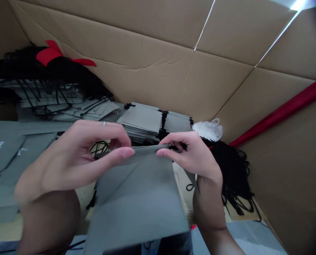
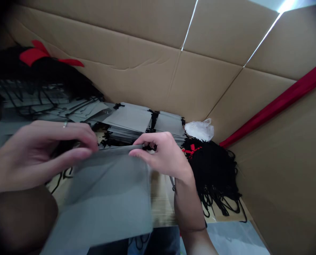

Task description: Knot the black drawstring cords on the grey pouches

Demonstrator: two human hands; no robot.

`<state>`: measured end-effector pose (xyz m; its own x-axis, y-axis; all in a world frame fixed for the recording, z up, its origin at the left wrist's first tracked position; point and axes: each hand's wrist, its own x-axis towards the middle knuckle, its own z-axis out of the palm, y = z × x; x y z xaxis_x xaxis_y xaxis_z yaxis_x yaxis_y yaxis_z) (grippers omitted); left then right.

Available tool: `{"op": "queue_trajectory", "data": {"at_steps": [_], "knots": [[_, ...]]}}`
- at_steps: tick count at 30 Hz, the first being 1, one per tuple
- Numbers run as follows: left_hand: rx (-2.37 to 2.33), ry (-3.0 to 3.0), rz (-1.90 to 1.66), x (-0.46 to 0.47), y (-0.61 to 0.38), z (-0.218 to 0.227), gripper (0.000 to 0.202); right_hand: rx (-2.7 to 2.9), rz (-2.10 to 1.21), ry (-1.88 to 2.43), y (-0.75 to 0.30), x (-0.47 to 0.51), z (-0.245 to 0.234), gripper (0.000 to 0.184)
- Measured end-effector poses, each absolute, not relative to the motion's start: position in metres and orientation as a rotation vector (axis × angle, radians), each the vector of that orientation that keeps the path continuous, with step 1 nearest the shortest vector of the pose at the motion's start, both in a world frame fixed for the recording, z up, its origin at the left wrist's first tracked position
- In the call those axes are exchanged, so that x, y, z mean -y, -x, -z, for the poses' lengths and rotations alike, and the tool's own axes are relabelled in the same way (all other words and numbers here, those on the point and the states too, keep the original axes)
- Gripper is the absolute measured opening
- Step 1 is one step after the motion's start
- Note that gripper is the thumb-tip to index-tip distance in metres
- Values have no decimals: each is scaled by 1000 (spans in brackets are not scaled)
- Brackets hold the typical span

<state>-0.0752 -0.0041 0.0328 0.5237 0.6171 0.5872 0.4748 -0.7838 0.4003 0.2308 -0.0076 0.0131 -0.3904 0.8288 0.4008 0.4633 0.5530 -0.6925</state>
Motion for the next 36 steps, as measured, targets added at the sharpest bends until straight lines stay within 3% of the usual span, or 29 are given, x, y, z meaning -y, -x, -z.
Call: {"op": "queue_trajectory", "data": {"at_steps": [1, 3, 7, 11, 18, 26, 31, 36], "knots": [[-955, -2614, -1120, 0, 70, -30, 27, 2010, -576, 1015, -229, 9, -13, 13], [-936, -2695, -1124, -7, 58, -24, 32, 1974, -527, 961, -224, 11, -12, 13], [-812, -2673, -891, -12, 39, -18, 21, 1950, -528, 897, -225, 15, -10, 34], [-875, -2612, -874, -7, 36, -23, 15, 1903, -579, 830, -233, 15, -8, 17], [-716, -2402, -1027, -3, 22, -17, 11, 1838, -534, 761, -220, 16, -9, 31], [-780, -2255, -1231, 3, 14, -15, 13, 1803, -435, 741, -226, 21, -15, 4], [-638, -2020, -1274, 5, 7, -12, 12, 1788, -429, 740, -223, 23, -15, 6], [-663, -1926, -1389, 9, 2, -9, 11, 1622, -314, 826, -219, 34, -20, 21]]}}
